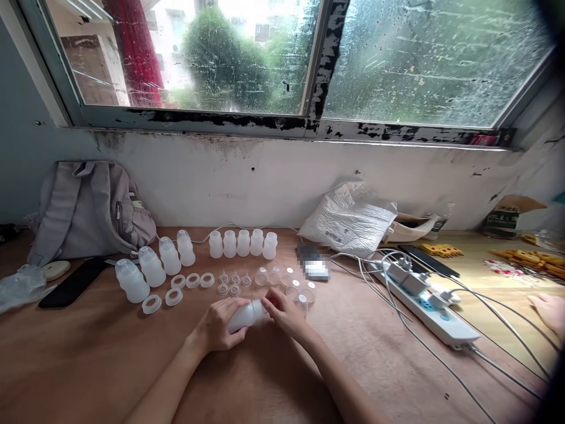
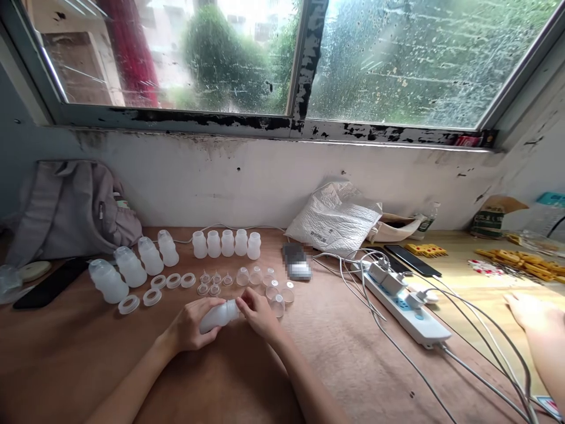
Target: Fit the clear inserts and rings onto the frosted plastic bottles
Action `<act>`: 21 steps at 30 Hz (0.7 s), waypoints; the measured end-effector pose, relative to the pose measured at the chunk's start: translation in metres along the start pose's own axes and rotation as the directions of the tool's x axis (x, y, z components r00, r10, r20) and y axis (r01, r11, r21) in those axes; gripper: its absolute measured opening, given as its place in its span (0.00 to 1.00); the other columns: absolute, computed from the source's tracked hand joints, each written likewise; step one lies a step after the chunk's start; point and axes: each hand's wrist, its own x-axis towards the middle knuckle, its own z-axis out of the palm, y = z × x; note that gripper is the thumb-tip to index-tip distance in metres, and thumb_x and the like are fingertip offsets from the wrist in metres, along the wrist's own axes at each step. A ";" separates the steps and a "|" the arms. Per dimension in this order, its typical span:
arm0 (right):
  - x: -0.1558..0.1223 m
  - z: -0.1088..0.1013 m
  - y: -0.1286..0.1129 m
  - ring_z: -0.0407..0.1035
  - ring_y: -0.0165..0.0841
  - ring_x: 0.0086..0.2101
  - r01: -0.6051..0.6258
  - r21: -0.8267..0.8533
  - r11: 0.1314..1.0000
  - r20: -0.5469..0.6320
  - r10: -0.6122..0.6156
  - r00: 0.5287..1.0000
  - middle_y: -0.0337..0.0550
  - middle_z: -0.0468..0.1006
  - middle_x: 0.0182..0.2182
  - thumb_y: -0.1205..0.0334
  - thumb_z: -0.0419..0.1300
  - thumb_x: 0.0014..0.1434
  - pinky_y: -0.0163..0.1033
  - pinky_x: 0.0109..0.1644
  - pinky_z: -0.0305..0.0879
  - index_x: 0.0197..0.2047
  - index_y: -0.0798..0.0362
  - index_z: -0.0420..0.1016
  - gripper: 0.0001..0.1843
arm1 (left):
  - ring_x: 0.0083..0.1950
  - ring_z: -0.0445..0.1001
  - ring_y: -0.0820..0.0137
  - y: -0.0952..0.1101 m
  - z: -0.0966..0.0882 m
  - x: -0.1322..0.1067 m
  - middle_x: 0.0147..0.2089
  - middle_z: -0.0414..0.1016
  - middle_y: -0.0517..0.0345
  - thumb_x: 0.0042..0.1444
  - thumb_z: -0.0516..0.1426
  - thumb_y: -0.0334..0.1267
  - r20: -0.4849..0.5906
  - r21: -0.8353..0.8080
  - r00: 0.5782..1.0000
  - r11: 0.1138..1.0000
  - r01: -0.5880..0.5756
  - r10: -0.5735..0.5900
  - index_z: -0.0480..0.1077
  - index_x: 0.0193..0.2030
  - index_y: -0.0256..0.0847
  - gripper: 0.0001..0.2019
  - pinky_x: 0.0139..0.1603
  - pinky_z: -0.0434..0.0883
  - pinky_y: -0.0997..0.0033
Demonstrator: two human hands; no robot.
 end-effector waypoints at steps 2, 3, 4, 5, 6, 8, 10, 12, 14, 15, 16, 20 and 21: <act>0.001 0.000 0.001 0.56 0.26 0.18 -0.030 0.013 0.999 0.006 0.030 1.000 0.34 0.63 0.15 0.49 0.55 0.51 0.31 0.20 0.51 0.20 0.53 0.62 0.17 | 0.47 0.69 0.63 0.000 0.000 -0.001 0.47 0.69 0.52 0.44 0.54 0.33 0.003 -0.020 1.000 1.000 0.007 -0.007 0.58 0.53 0.43 0.25 0.49 0.66 0.62; 0.001 0.000 0.001 0.56 0.26 0.18 -0.053 0.030 0.998 0.000 0.053 0.999 0.34 0.63 0.15 0.49 0.55 0.51 0.31 0.20 0.51 0.20 0.53 0.62 0.17 | 0.47 0.68 0.63 0.000 -0.001 -0.001 0.47 0.69 0.52 0.44 0.54 0.33 0.002 -0.036 1.000 0.999 0.019 -0.019 0.59 0.52 0.43 0.25 0.49 0.66 0.62; 0.002 0.000 0.000 0.57 0.26 0.18 -0.076 0.064 0.995 -0.003 0.076 0.997 0.35 0.64 0.16 0.49 0.56 0.50 0.31 0.19 0.52 0.21 0.53 0.64 0.17 | 0.47 0.68 0.63 0.000 -0.001 -0.001 0.47 0.69 0.52 0.44 0.54 0.33 0.000 -0.061 0.999 0.997 0.038 -0.038 0.59 0.52 0.44 0.25 0.49 0.66 0.62; 0.002 0.001 -0.002 0.59 0.27 0.19 -0.099 0.118 0.988 0.007 0.098 0.995 0.36 0.66 0.19 0.49 0.56 0.49 0.31 0.19 0.54 0.24 0.53 0.66 0.15 | 0.47 0.68 0.62 0.000 -0.002 0.000 0.47 0.69 0.52 0.45 0.54 0.34 -0.007 -0.097 0.998 0.993 0.069 -0.070 0.59 0.52 0.44 0.24 0.48 0.66 0.62; 0.001 0.001 -0.004 0.61 0.27 0.21 -0.118 0.189 0.975 0.034 0.114 0.993 0.38 0.69 0.23 0.49 0.57 0.49 0.31 0.20 0.56 0.28 0.53 0.68 0.14 | 0.46 0.68 0.62 0.000 -0.002 0.000 0.47 0.69 0.52 0.45 0.54 0.35 -0.018 -0.147 0.993 0.982 0.115 -0.119 0.60 0.51 0.44 0.23 0.47 0.66 0.62; 0.000 0.002 -0.012 0.66 0.30 0.27 -0.142 0.345 0.928 0.121 0.106 0.987 0.41 0.72 0.33 0.51 0.61 0.46 0.34 0.27 0.63 0.40 0.50 0.69 0.18 | 0.45 0.68 0.63 0.001 -0.001 0.002 0.46 0.69 0.51 0.47 0.54 0.38 -0.006 -0.311 0.968 0.921 0.235 -0.249 0.61 0.50 0.43 0.20 0.46 0.66 0.62; -0.002 0.003 -0.020 0.68 0.34 0.36 -0.153 0.462 0.874 0.184 0.075 0.980 0.43 0.72 0.38 0.54 0.64 0.43 0.37 0.36 0.65 0.45 0.48 0.67 0.24 | 0.43 0.69 0.64 0.002 0.001 0.003 0.43 0.70 0.51 0.48 0.54 0.43 0.100 -0.559 0.927 0.750 0.354 -0.362 0.61 0.49 0.41 0.20 0.42 0.67 0.64; -0.005 0.005 -0.027 0.66 0.37 0.42 -0.153 0.540 0.828 0.178 0.065 0.982 0.45 0.72 0.41 0.55 0.64 0.43 0.39 0.42 0.63 0.45 0.49 0.68 0.24 | 0.38 0.71 0.65 0.005 0.005 0.005 0.40 0.71 0.50 0.47 0.54 0.48 0.289 -0.771 0.883 0.457 0.444 -0.370 0.58 0.51 0.39 0.25 0.35 0.68 0.67; -0.009 0.007 -0.031 0.65 0.38 0.43 -0.168 0.606 0.778 0.181 0.070 0.981 0.48 0.71 0.44 0.52 0.63 0.43 0.38 0.39 0.64 0.46 0.50 0.69 0.25 | 0.33 0.72 0.67 0.011 0.009 0.005 0.38 0.70 0.48 0.45 0.55 0.51 0.440 -0.849 0.846 0.166 0.501 -0.302 0.58 0.51 0.37 0.28 0.28 0.67 0.72; -0.011 0.008 -0.032 0.66 0.38 0.41 -0.190 0.636 0.748 0.211 0.068 0.975 0.49 0.70 0.46 0.50 0.62 0.43 0.36 0.34 0.64 0.47 0.50 0.68 0.27 | 0.32 0.71 0.68 0.015 0.010 0.006 0.38 0.70 0.47 0.45 0.55 0.51 0.483 -0.854 0.833 0.064 0.516 -0.269 0.60 0.50 0.35 0.28 0.27 0.66 0.73; -0.012 0.008 -0.033 0.67 0.38 0.39 -0.218 0.659 0.720 0.254 0.059 0.965 0.49 0.69 0.47 0.49 0.62 0.43 0.35 0.30 0.63 0.47 0.50 0.68 0.28 | 0.31 0.71 0.69 0.018 0.012 0.006 0.38 0.70 0.46 0.45 0.55 0.51 0.506 -0.854 0.826 -0.008 0.521 -0.248 0.63 0.47 0.33 0.26 0.27 0.65 0.74; -0.014 0.011 -0.034 0.69 0.37 0.34 -0.251 0.672 0.696 0.276 0.078 0.958 0.50 0.71 0.45 0.51 0.61 0.44 0.34 0.25 0.61 0.42 0.51 0.70 0.22 | 0.30 0.69 0.70 0.031 0.017 0.011 0.38 0.70 0.47 0.45 0.56 0.48 0.452 -0.870 0.834 0.048 0.490 -0.316 0.67 0.43 0.33 0.23 0.29 0.65 0.73; -0.013 0.013 -0.033 0.69 0.37 0.35 -0.222 0.662 0.716 0.210 0.107 0.972 0.49 0.72 0.43 0.52 0.61 0.45 0.35 0.28 0.63 0.39 0.52 0.70 0.18 | 0.32 0.69 0.68 0.034 0.018 0.012 0.39 0.70 0.48 0.44 0.57 0.47 0.391 -0.865 0.844 0.167 0.473 -0.366 0.67 0.44 0.34 0.23 0.31 0.65 0.72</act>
